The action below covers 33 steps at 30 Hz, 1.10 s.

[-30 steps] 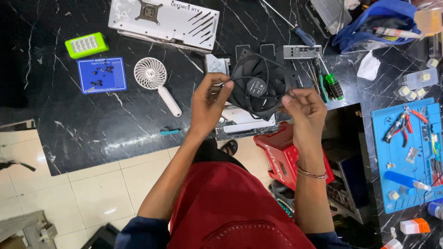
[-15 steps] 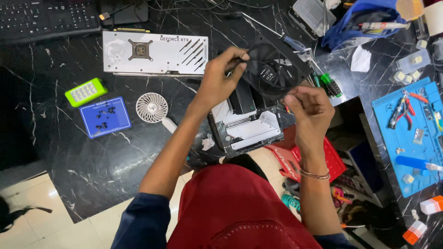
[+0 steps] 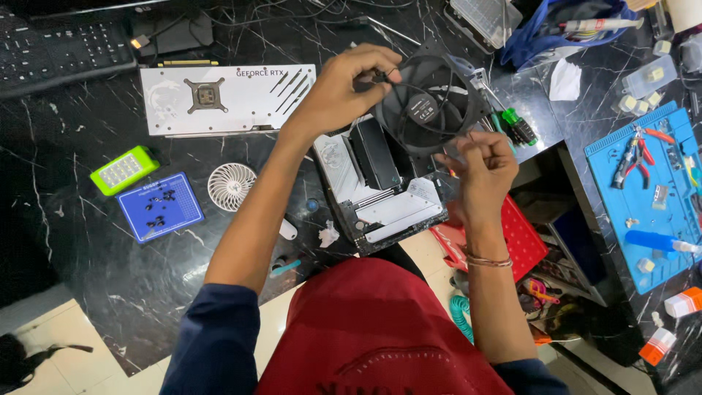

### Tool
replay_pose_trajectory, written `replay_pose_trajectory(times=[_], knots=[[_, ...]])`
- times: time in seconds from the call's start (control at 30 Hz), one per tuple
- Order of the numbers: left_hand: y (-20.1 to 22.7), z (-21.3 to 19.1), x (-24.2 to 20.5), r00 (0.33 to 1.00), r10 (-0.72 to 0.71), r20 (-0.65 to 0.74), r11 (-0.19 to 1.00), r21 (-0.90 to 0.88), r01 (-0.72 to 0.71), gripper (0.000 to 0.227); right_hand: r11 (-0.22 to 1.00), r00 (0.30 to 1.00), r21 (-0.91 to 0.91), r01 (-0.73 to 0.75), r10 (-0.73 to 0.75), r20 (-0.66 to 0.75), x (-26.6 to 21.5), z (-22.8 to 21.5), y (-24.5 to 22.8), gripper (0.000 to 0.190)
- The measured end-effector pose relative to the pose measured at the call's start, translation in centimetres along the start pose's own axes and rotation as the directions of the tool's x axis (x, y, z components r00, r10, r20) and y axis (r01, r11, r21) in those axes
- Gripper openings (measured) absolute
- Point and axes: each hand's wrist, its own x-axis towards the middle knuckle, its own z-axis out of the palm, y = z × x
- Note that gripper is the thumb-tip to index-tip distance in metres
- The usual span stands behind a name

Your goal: The person handles a computer motherboard with two RAM sticks installed, connecting a small cable to the board. They then pick up a black cooling fan, inspect it, and place it on the workbench before returning to the motherboard to continue connecting cables.

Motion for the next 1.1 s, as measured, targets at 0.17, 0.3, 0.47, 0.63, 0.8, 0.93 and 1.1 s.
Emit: replay_pose_trajectory(times=[0.17,0.3,0.47,0.63,0.8,0.93,1.1], knots=[[0.6,-0.9,0.9,0.992,-0.101,0.072,0.994,-0.04,0.104,0.022,0.999,0.999,0.033,-0.029,0.028,0.042,1.5,0.0,0.0,0.006],[0.8,-1.5,1.1,0.989,-0.113,0.1,0.993,-0.02,0.116,0.021,0.997,0.985,0.061,-0.056,0.045,0.168,2.5,-0.6,0.7,0.019],[1.2,-2.2,1.2,0.984,-0.09,0.154,0.996,-0.007,0.092,0.023,0.976,0.951,0.068,-0.206,0.183,0.249,3.2,-0.2,0.8,0.049],[0.9,-2.6,1.3,0.986,-0.06,0.153,0.997,-0.03,0.065,0.023,0.987,0.965,0.038,-0.153,0.141,0.222,2.9,1.4,-0.6,0.032],[1.0,-2.6,1.1,0.99,-0.083,0.115,0.993,-0.077,0.092,0.028,0.998,0.984,0.012,-0.059,0.056,0.166,3.2,2.0,-0.9,0.033],[1.0,-2.7,1.0,0.992,-0.11,0.062,0.985,-0.126,0.117,0.033,0.985,0.971,-0.081,0.152,-0.133,0.198,3.1,2.5,-2.1,0.038],[0.4,-3.4,0.9,0.993,-0.113,0.035,0.956,-0.269,0.119,0.05,0.988,0.976,-0.081,0.135,-0.119,0.181,3.4,2.5,-3.1,0.045]])
